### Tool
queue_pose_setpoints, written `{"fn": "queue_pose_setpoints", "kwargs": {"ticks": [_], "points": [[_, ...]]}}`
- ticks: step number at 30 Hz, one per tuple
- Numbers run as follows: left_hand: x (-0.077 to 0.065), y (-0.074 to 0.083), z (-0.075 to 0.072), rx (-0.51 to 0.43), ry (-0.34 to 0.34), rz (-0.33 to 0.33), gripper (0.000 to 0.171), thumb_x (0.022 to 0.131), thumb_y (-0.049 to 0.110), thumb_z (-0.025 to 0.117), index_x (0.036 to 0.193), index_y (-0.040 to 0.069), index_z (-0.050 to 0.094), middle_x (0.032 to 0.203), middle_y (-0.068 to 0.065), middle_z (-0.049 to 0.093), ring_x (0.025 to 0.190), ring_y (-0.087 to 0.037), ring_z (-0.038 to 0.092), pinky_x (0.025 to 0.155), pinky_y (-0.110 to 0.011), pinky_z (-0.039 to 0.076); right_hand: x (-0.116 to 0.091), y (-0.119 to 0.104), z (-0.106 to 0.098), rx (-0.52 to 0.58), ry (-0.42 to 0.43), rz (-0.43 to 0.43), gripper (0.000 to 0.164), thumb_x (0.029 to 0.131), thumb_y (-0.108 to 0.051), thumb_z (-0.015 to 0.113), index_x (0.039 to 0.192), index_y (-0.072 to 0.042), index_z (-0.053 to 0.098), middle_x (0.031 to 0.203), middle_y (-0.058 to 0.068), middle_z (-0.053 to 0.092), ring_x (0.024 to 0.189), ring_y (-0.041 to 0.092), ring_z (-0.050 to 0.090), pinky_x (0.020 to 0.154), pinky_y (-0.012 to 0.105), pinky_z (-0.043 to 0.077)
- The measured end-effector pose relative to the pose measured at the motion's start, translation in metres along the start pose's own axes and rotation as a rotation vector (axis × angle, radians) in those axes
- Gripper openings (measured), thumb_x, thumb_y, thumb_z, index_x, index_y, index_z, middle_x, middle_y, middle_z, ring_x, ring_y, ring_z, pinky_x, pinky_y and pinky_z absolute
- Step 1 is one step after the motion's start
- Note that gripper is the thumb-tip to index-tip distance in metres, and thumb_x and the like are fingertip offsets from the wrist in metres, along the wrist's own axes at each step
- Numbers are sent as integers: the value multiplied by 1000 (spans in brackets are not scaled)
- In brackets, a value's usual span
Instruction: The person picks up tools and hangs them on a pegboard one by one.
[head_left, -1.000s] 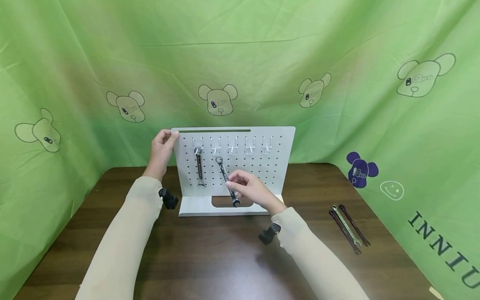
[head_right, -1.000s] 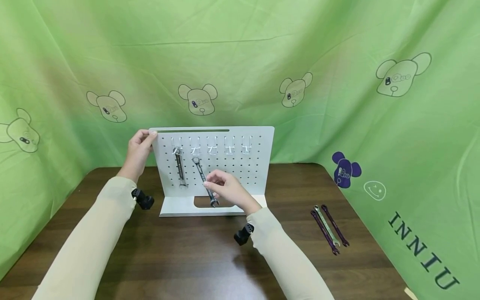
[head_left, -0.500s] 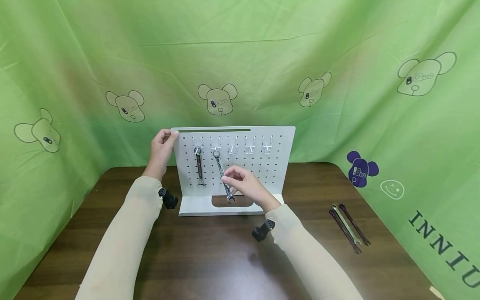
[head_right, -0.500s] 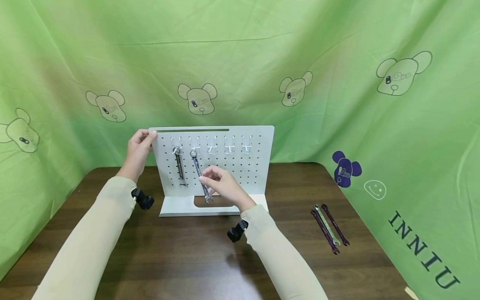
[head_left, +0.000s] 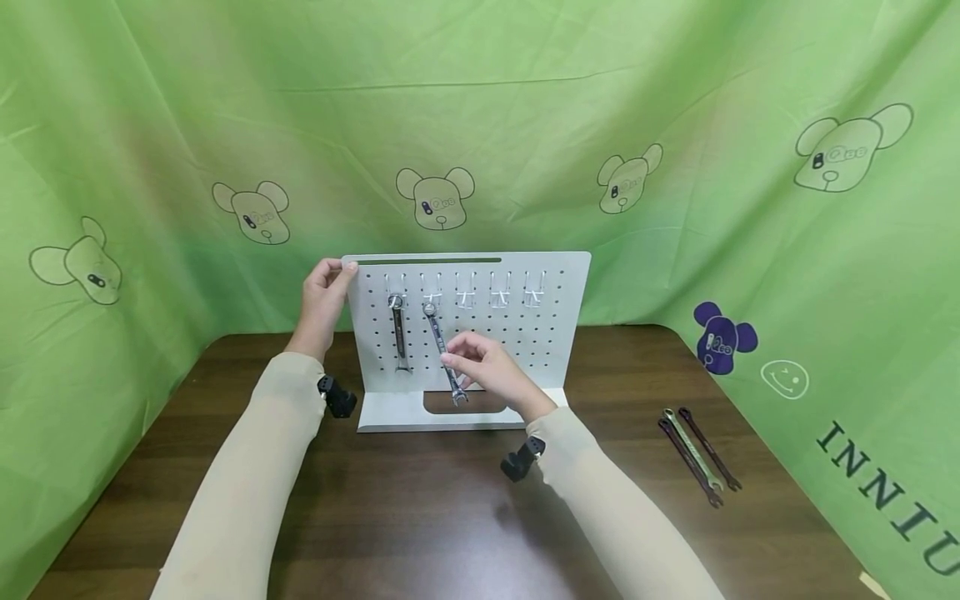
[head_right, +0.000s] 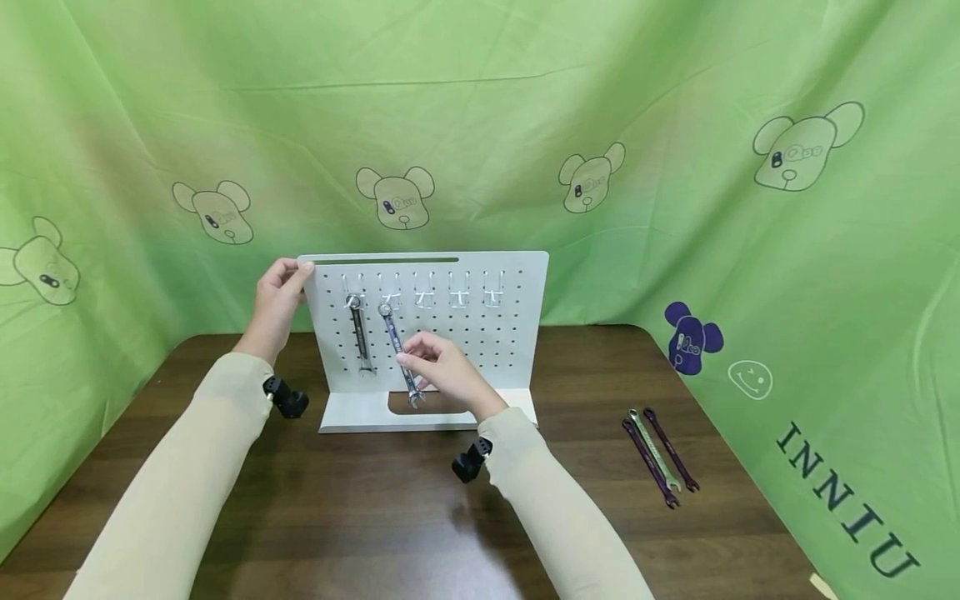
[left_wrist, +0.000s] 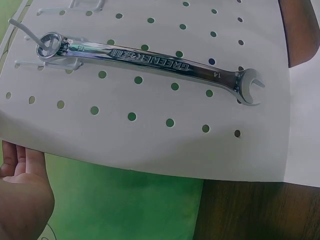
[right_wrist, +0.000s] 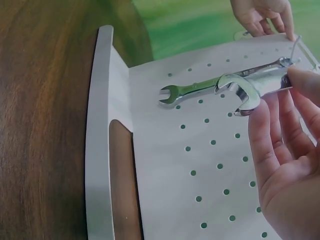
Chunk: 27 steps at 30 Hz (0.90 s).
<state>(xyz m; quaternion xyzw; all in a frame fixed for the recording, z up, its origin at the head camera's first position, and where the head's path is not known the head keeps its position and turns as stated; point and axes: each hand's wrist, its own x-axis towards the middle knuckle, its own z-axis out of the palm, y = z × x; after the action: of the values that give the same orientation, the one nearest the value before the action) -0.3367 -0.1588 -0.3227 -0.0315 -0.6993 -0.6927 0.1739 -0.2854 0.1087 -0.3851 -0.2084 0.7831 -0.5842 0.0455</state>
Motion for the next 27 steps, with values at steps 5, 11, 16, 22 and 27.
{"fn": "queue_pose_setpoints", "kwargs": {"ticks": [5, 11, 16, 22, 27], "points": [[0, 0, 1, -1, 6, 1, 14, 101, 26, 62, 99, 13, 58, 97, 5, 58, 85, -9, 50, 78, -25, 43, 1, 1, 4, -25, 17, 21, 21, 98, -21, 68, 110, -4, 64, 97, 11, 66, 84, 28, 62, 68, 38, 58], [0, 0, 0, 3, -8, -1, 14, 102, 29, 61, 99, 16, 57, 99, 5, 57, 87, -11, 49, 80, -26, 42, 4, -1, 8, -85, 49, 58, 25, 98, -25, 66, 111, -4, 65, 97, 8, 65, 83, 21, 63, 75, 36, 57], [0, 0, -1, 7, -12, -8, 16, 102, 30, 60, 101, 15, 57, 99, 4, 57, 86, -11, 48, 82, -28, 41, 5, -4, 12, -94, 33, 50, 23, 101, -21, 61, 112, 0, 61, 104, 11, 69, 88, 23, 62, 77, 29, 50], [0, 0, 0, 0, 13, -2, 12, 102, 24, 61, 97, 15, 57, 97, 4, 58, 86, -10, 50, 79, -26, 43, 8, 7, 17, 14, 16, 51, 26, 103, -14, 56, 121, 4, 54, 115, 17, 69, 110, 30, 63, 89, 36, 51], [0, 0, 0, 3, 13, -5, 11, 102, 24, 61, 96, 16, 57, 98, 5, 58, 87, -11, 51, 80, -27, 43, 10, 10, 17, 91, 20, 73, 33, 104, -15, 54, 129, 7, 51, 124, 22, 65, 118, 35, 60, 96, 42, 49]]}}
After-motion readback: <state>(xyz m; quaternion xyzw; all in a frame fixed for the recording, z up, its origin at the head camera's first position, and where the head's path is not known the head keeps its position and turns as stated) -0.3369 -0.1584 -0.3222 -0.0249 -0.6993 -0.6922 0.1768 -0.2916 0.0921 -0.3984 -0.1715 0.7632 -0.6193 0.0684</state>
